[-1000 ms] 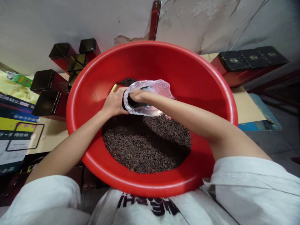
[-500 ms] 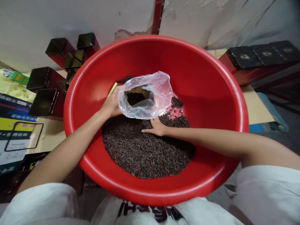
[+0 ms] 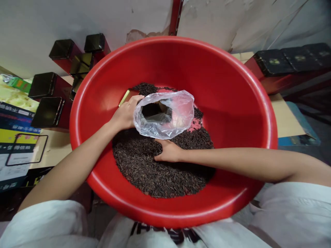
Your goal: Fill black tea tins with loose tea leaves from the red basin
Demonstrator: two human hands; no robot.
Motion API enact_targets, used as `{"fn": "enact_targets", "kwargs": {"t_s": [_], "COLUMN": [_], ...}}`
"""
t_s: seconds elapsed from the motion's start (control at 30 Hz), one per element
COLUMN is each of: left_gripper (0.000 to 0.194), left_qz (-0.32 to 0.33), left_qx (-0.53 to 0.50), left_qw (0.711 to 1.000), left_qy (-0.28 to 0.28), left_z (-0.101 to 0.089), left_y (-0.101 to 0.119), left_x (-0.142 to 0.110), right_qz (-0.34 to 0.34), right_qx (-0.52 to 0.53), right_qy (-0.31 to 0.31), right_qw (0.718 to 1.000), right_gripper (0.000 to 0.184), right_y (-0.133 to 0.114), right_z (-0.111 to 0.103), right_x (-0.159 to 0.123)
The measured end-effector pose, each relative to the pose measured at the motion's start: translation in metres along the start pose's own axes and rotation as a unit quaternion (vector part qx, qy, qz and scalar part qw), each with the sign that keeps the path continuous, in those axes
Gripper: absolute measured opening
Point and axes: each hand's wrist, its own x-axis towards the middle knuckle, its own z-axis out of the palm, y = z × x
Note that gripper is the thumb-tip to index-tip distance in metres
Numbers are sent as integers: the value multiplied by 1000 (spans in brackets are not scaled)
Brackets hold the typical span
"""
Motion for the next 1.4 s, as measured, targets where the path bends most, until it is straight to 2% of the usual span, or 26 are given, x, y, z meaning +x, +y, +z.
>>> {"fn": "enact_targets", "kwargs": {"t_s": [0.1,0.17,0.23,0.47,0.53,0.63,0.73,0.83,0.9,1.0,1.07,1.13,1.2,1.3,1.4], "left_gripper": [75,73,72,73,74,72,70,74,76,78,80,81,80,78,75], "left_qz": [8,7,9,22,24,25,14,10,-6,-39,-49,-57,-70,-83,-78], "left_qx": [22,31,34,32,31,29,28,34,46,56,52,51,54,48,19], "left_qw": [1000,999,999,999,999,999,999,999,999,998,997,997,996,995,997], "left_qy": [0,-1,-1,2,4,10,12,16,12,-7,-14,-18,-25,-28,-20], "left_z": [0,0,-1,-1,-1,-1,0,1,1,-1,-3,-6,-7,-8,-5], "left_y": [0,0,0,-3,-2,-2,-4,-5,-4,-3,-3,-3,-4,-8,-13], "left_x": [0,0,0,1,1,1,0,1,2,3,5,5,6,6,5], "right_qz": [37,57,66,49,37,1,-47,-89,-114,-144,-155,-169,-205,-318,-464], "right_qx": [117,241,324,436,439,394,305,175,88,-58,-145,-182,-175,-154,-158], "right_qy": [-60,-118,-154,-218,-211,-134,-35,40,83,143,159,164,176,195,153], "right_qw": [991,961,931,872,873,909,951,980,986,978,964,955,947,915,858], "right_gripper": [53,36,24,18,15,12,10,15,22,33,33,32,31,21,13], "right_y": [-9,-17,-27,-71,-82,-96,-102,-101,-97,-87,-80,-75,-74,-77,-69], "right_z": [-8,-15,-25,-70,-85,-107,-123,-130,-129,-122,-119,-118,-118,-110,-78], "right_x": [-12,-19,-27,-57,-60,-55,-39,-20,-7,13,25,33,31,11,-16]}}
